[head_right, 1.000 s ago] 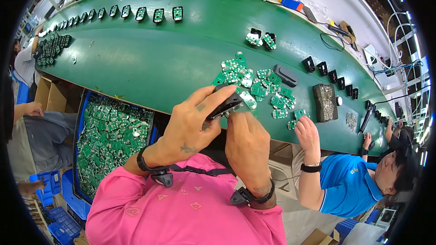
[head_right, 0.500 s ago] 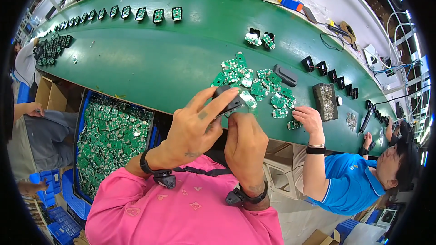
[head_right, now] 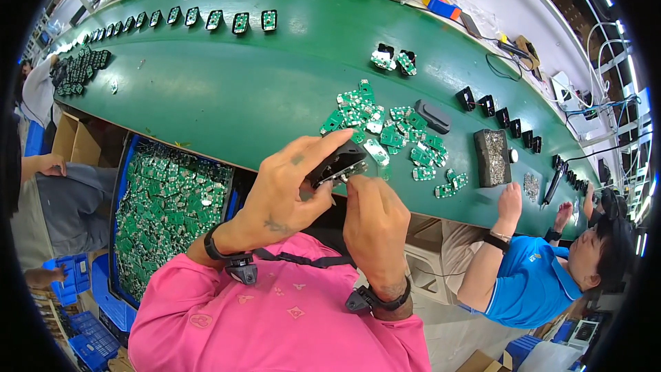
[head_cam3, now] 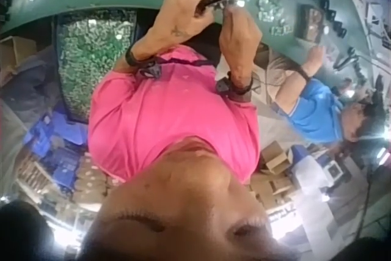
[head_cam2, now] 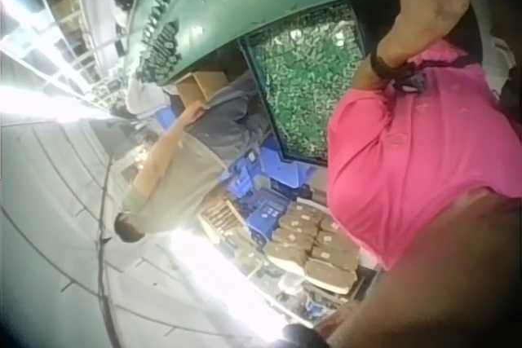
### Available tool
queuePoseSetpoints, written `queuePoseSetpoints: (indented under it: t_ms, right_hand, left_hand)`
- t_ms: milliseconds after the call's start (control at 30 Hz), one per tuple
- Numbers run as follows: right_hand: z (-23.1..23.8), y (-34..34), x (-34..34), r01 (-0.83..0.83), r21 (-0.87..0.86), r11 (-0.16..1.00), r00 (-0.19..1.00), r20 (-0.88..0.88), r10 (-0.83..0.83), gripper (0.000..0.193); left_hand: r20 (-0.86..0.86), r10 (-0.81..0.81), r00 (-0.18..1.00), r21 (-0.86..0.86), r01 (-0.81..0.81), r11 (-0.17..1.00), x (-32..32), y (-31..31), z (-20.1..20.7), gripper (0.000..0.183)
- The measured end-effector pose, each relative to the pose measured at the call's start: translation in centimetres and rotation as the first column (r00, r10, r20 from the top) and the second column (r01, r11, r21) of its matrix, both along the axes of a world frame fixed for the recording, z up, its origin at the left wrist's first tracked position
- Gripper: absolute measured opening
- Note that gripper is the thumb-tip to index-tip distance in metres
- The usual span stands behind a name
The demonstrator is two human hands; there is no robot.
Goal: The person picks up a circuit board and a black plastic housing, fits the board into the housing by hand, and places the assembled unit onto the workbench. They then repeat the process with another circuit board and housing.
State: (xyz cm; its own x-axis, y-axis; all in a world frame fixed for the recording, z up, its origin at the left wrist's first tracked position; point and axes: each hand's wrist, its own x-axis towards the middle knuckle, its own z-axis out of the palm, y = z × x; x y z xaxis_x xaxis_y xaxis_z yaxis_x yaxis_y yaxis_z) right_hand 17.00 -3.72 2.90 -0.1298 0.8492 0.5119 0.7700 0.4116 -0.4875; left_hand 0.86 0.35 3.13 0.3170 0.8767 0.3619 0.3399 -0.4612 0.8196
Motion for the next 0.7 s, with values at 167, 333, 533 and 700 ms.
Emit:
queuePoseSetpoints:
  t_ms: [167, 333, 533, 700]
  right_hand:
    - [-0.2, -0.04, -0.11, 0.022, 0.01, 1.0, 1.0, 0.004, -0.022, 0.011]
    - [0.19, 0.12, -0.14, 0.011, 0.03, 0.999, 0.997, 0.078, -0.013, 0.005]
    - [0.07, 0.12, -0.56, 0.035, 0.004, 0.999, 0.993, 0.114, -0.035, 0.005]
    - [-0.27, 0.09, -0.6, 0.008, 0.043, 0.999, 0.984, 0.178, -0.015, 0.009]
  left_hand:
    - [0.109, -0.038, 0.993, -0.09, 0.048, 0.995, -0.14, 0.14, 0.04, 0.068]
    - [-0.012, 0.006, 1.0, 0.01, -0.006, 1.0, 0.13, -0.06, -0.37, 0.069]
    - [-0.088, 0.07, 0.994, 0.081, -0.063, 0.995, 0.43, -0.28, -0.65, 0.071]
    - [-0.115, 0.061, 0.992, 0.052, -0.055, 0.997, 0.35, -0.2, -0.72, 0.07]
